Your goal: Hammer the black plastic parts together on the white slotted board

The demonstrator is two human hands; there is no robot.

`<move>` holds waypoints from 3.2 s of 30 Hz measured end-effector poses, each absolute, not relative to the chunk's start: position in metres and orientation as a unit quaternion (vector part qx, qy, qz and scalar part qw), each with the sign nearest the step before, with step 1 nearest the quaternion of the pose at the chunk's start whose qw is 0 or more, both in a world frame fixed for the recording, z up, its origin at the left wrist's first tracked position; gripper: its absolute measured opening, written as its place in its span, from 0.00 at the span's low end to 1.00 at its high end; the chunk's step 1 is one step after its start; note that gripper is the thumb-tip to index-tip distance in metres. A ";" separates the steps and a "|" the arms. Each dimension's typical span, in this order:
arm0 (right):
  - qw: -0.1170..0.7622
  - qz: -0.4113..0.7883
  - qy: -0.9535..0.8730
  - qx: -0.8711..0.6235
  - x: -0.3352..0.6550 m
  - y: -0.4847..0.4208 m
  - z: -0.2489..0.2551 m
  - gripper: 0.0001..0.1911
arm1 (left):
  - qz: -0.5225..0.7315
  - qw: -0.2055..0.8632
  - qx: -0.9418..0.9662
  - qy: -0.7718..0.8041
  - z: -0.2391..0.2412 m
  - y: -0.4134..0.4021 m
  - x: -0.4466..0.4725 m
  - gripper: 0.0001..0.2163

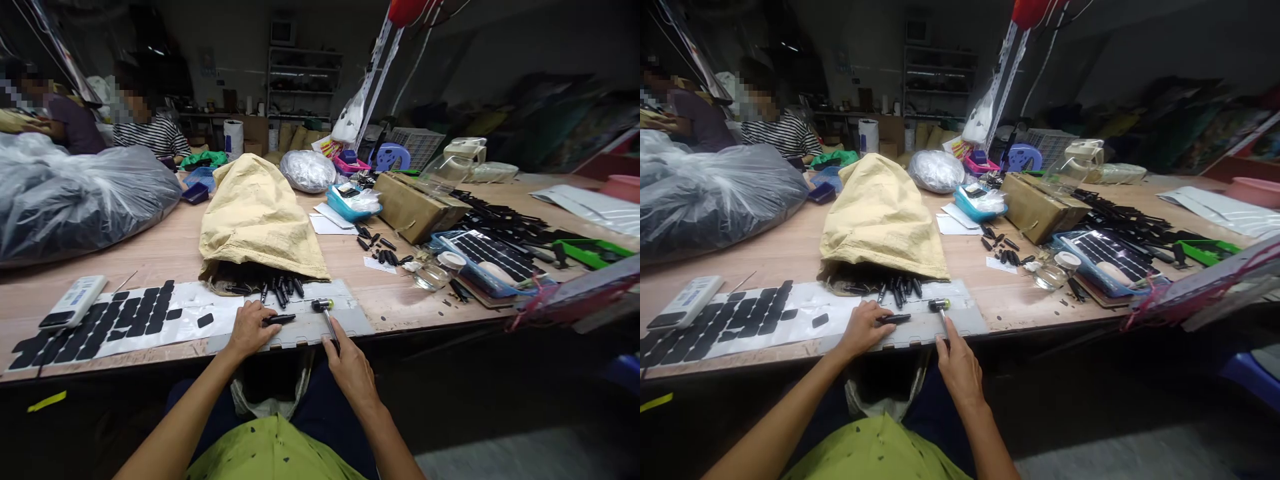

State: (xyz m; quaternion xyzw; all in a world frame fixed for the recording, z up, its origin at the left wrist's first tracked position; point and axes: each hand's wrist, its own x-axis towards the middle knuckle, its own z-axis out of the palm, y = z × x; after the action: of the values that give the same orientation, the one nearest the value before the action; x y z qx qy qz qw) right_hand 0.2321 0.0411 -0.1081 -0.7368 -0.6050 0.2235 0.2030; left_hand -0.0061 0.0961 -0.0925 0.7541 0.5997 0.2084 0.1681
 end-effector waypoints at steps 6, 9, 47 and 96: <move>0.330 0.243 -0.612 -0.677 0.239 0.040 -0.121 0.30 | 0.214 0.194 0.747 0.599 -0.092 0.100 -0.009 0.09; 0.367 0.280 -0.603 -0.651 0.229 0.031 -0.107 0.30 | 0.219 0.205 0.740 0.602 -0.093 0.099 -0.009 0.08; 0.283 0.235 -0.612 -0.700 0.209 0.032 -0.078 0.29 | 0.232 0.229 0.719 0.614 -0.095 0.100 -0.006 0.07; 0.111 0.147 -0.576 -0.796 0.215 0.030 -0.093 0.27 | 0.248 0.097 0.717 0.644 -0.082 0.112 -0.064 0.07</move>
State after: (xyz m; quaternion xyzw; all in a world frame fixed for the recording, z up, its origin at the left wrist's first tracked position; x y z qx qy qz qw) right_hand 0.2145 0.0299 -0.0931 -0.7962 -0.5764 0.1469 0.1107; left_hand -0.0641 0.1118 -0.0824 0.7168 0.6445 0.2482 0.0965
